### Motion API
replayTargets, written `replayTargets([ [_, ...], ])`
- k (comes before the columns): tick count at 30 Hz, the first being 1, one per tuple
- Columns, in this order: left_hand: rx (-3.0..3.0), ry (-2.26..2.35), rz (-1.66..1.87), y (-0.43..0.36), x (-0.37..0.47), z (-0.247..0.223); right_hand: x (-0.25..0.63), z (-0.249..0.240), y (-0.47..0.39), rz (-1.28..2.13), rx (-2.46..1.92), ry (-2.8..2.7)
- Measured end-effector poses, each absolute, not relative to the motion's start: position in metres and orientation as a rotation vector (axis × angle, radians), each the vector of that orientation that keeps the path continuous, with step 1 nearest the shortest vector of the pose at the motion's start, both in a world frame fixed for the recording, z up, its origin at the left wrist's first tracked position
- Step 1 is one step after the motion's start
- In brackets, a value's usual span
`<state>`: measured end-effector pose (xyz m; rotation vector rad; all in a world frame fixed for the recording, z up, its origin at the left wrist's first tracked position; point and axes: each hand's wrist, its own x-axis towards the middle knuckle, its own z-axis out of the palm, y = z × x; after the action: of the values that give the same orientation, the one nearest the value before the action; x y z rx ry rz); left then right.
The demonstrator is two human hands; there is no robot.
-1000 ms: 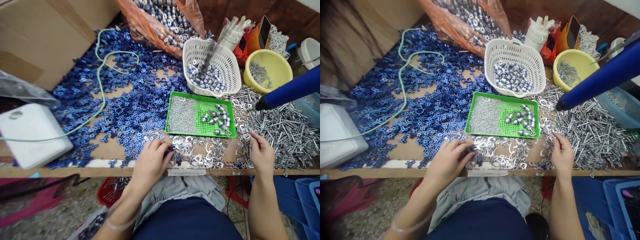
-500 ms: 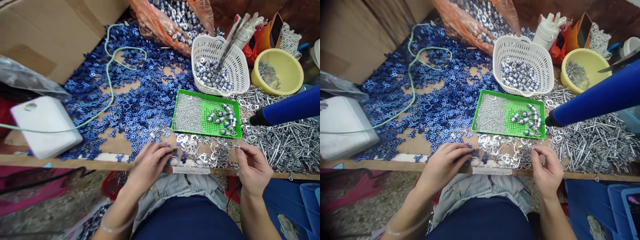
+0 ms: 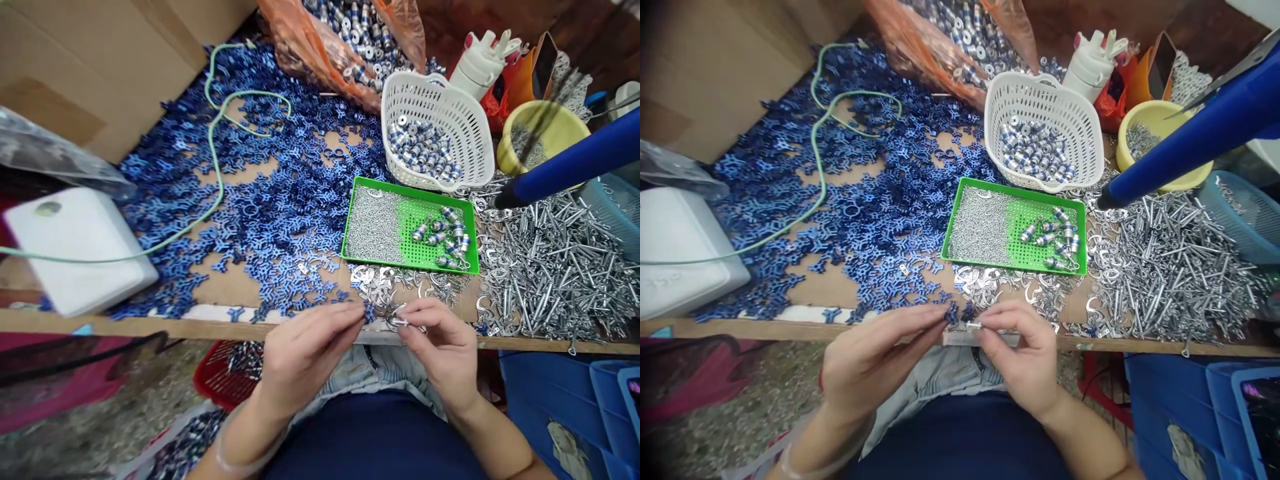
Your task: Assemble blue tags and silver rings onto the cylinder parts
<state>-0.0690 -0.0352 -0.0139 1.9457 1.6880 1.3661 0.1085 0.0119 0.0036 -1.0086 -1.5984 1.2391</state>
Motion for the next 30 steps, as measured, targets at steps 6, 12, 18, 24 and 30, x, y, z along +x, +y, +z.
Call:
replayTargets([
  [6, 1.671, 1.625, 1.523, -0.036, -0.056, -0.001, 0.095, 0.007, 0.009, 0.95, -0.904, -1.733],
  [12, 1.549, 1.611, 1.531, -0.037, -0.054, 0.001, 0.099, 0.006, 0.006, 0.758, -0.855, -1.816],
  [18, 1.53, 1.608, 1.507, -0.038, -0.054, 0.003, 0.099, 0.004, 0.008, 0.633, -0.913, -1.892],
  [24, 1.498, 1.592, 1.514, -0.035, -0.054, -0.001, 0.1, -0.003, 0.008, 0.675, -0.928, -1.876],
  [30, 1.391, 1.564, 1.513, -0.034, -0.053, -0.002, 0.097, -0.006, 0.009, 0.643, -0.93, -1.889],
])
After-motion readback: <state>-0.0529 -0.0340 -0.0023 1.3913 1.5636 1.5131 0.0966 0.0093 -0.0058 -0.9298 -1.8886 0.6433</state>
